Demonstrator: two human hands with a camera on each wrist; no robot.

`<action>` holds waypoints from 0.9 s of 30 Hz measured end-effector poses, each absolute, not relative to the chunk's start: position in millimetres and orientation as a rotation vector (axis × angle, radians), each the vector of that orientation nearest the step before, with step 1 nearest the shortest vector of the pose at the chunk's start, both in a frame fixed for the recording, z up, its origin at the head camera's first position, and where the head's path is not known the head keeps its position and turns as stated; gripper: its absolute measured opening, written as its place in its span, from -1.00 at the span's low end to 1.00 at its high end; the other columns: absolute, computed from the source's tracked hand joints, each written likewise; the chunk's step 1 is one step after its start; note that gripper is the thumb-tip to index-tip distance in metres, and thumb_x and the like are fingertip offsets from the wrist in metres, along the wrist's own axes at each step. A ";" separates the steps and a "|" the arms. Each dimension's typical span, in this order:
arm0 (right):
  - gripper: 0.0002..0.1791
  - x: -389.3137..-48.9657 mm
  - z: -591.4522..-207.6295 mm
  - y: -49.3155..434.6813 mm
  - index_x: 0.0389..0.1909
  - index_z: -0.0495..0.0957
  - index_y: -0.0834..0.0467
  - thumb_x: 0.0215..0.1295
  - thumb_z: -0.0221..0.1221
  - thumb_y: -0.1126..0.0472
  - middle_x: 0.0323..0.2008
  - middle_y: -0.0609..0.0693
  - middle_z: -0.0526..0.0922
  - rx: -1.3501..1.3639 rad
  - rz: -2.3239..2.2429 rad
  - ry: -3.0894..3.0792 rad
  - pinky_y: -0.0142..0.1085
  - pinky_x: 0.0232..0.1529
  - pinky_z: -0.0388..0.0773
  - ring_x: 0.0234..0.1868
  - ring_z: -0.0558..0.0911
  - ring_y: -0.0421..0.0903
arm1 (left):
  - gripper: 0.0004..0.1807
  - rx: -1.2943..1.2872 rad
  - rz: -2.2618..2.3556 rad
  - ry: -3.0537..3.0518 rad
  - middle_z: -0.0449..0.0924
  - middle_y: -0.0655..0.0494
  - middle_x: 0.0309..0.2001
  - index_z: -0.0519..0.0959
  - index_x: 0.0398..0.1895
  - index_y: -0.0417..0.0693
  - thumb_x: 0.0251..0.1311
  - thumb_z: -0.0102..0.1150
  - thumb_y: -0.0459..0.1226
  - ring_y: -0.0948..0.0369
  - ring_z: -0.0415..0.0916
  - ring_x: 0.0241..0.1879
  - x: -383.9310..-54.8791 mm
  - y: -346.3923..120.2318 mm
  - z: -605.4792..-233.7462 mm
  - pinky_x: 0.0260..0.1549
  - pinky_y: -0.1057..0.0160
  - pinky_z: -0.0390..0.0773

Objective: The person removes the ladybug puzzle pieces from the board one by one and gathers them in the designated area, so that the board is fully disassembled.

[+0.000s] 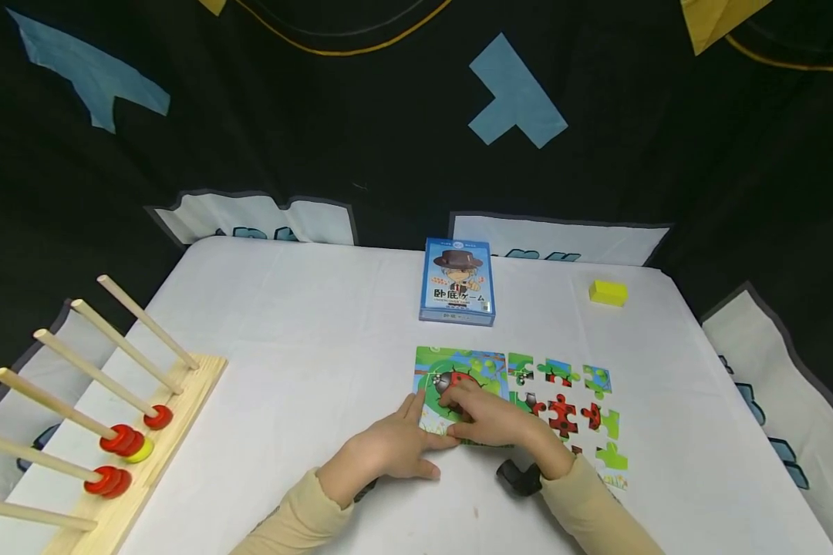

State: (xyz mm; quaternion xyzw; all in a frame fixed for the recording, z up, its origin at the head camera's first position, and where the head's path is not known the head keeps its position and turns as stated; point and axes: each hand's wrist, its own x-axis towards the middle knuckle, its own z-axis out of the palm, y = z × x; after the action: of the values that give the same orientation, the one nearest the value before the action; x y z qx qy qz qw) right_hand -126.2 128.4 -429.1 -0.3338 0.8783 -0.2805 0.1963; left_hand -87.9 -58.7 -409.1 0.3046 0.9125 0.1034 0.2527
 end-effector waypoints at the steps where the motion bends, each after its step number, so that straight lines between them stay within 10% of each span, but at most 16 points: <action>1: -0.65 -125.7 -429.1 128.7 -0.03 0.43 0.23 0.16 0.19 0.24 -0.15 0.00 0.39 -0.931 -0.787 2.459 -0.32 -0.30 0.39 -0.33 0.40 -0.12 | -0.48 0.834 0.276 2.482 -0.11 -0.37 0.32 0.41 0.16 0.45 0.04 0.15 0.08 -0.20 -0.13 0.30 -87.7 -58.4 -409.1 0.01 -0.05 0.33; 27: -0.83 -125.4 -436.1 125.8 -0.16 0.36 0.26 0.25 0.06 0.34 -0.50 -0.11 0.44 -0.823 -0.984 2.458 -0.36 -0.50 0.38 -0.55 0.39 -0.23 | -0.46 0.854 0.291 2.491 -0.12 -0.39 0.31 0.40 0.16 0.47 0.03 0.16 0.07 -0.19 -0.14 0.30 -90.7 -54.6 -409.6 -0.06 -0.01 0.41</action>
State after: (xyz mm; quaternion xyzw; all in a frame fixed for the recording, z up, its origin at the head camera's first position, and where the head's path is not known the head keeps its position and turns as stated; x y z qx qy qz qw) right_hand -125.4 125.8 -436.1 -0.2919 0.8714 -0.3490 0.1834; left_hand -90.7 -54.6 -409.6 0.3125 0.9120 0.1066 0.2435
